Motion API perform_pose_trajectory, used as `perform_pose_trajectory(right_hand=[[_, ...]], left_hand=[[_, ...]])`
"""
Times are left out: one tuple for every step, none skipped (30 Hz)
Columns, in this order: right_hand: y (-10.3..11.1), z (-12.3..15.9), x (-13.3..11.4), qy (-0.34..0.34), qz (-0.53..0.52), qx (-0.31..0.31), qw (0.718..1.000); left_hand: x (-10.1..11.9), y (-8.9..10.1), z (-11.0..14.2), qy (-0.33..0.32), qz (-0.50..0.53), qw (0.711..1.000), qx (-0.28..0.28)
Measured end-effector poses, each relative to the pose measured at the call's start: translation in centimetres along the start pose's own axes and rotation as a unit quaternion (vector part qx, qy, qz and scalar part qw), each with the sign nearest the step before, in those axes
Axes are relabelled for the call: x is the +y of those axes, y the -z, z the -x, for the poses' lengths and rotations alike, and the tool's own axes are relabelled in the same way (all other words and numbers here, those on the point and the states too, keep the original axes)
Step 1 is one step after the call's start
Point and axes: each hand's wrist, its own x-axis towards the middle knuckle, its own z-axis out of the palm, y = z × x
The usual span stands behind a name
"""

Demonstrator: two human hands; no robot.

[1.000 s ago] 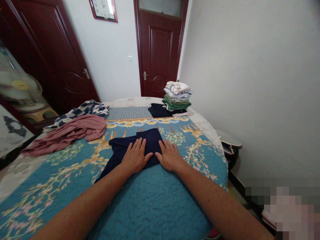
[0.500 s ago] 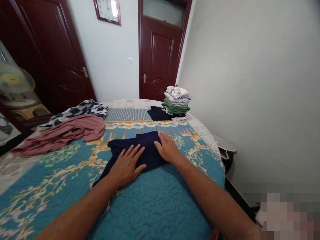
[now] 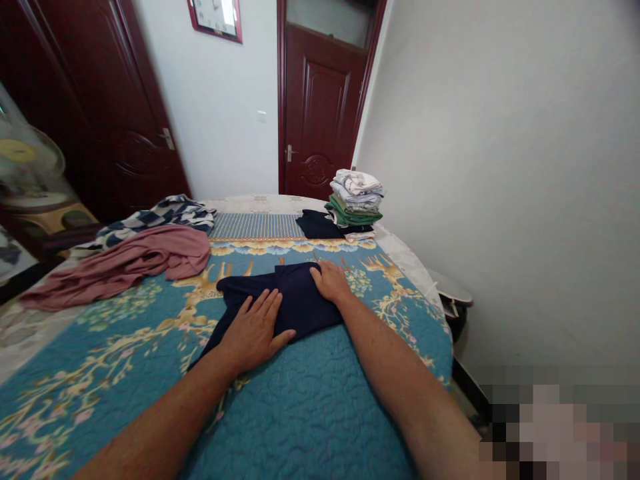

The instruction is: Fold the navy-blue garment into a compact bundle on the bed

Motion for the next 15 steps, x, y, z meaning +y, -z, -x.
perform_pose_trajectory(right_hand=[[0.2, 0.2, 0.4, -0.011, -0.002, 0.019, 1.000], [0.5, 0.4, 0.8, -0.020, -0.003, 0.033, 0.999], [0.8, 0.8, 1.1, -0.024, -0.001, 0.040, 0.999], [1.1, 1.1, 1.5, -0.022, 0.002, 0.039, 0.999], [1.4, 1.5, 1.7, -0.019, 0.006, 0.035, 0.999], [1.7, 1.9, 1.9, -0.017, 0.008, 0.031, 0.999], [1.9, 2.3, 1.9, -0.021, 0.007, 0.028, 0.999], [2.1, 2.7, 1.9, -0.030, 0.005, 0.025, 0.999], [2.3, 3.1, 1.7, -0.040, 0.002, 0.023, 0.999], [2.3, 3.4, 1.5, -0.050, -0.002, 0.022, 0.998], [2.4, 3.6, 1.2, -0.058, -0.004, 0.022, 0.998], [2.4, 3.8, 0.9, -0.065, -0.006, 0.021, 0.998], [2.4, 3.9, 0.6, -0.070, -0.009, 0.018, 0.997], [2.4, 4.0, 0.3, -0.076, -0.013, 0.011, 0.997], [2.4, 4.0, 0.1, -0.083, -0.018, 0.003, 0.996]], left_hand=[[0.1, 0.1, 0.0, 0.006, -0.003, 1.000, -0.005], [0.1, 0.2, 0.0, 0.011, -0.004, 1.000, -0.009], [0.2, 0.3, 0.0, 0.014, -0.005, 1.000, -0.012], [0.2, 0.3, 0.0, 0.016, -0.003, 1.000, -0.013], [0.1, 0.2, 0.0, 0.017, -0.001, 1.000, -0.013], [0.1, 0.2, -0.1, 0.017, 0.003, 1.000, -0.010], [0.1, 0.1, -0.1, 0.017, 0.008, 1.000, -0.006], [0.2, 0.0, -0.1, 0.019, 0.012, 1.000, -0.001], [0.2, -0.1, -0.1, 0.019, 0.015, 1.000, 0.003], [0.3, -0.1, -0.1, 0.019, 0.019, 1.000, 0.006], [0.3, 0.0, 0.0, 0.018, 0.021, 1.000, 0.009], [0.3, 0.3, 0.0, 0.016, 0.023, 1.000, 0.012], [0.1, 0.6, 0.1, 0.013, 0.023, 1.000, 0.017], [-0.3, 1.1, 0.2, 0.010, 0.022, 0.999, 0.026], [-0.9, 1.7, 0.3, 0.011, 0.019, 0.999, 0.042]])
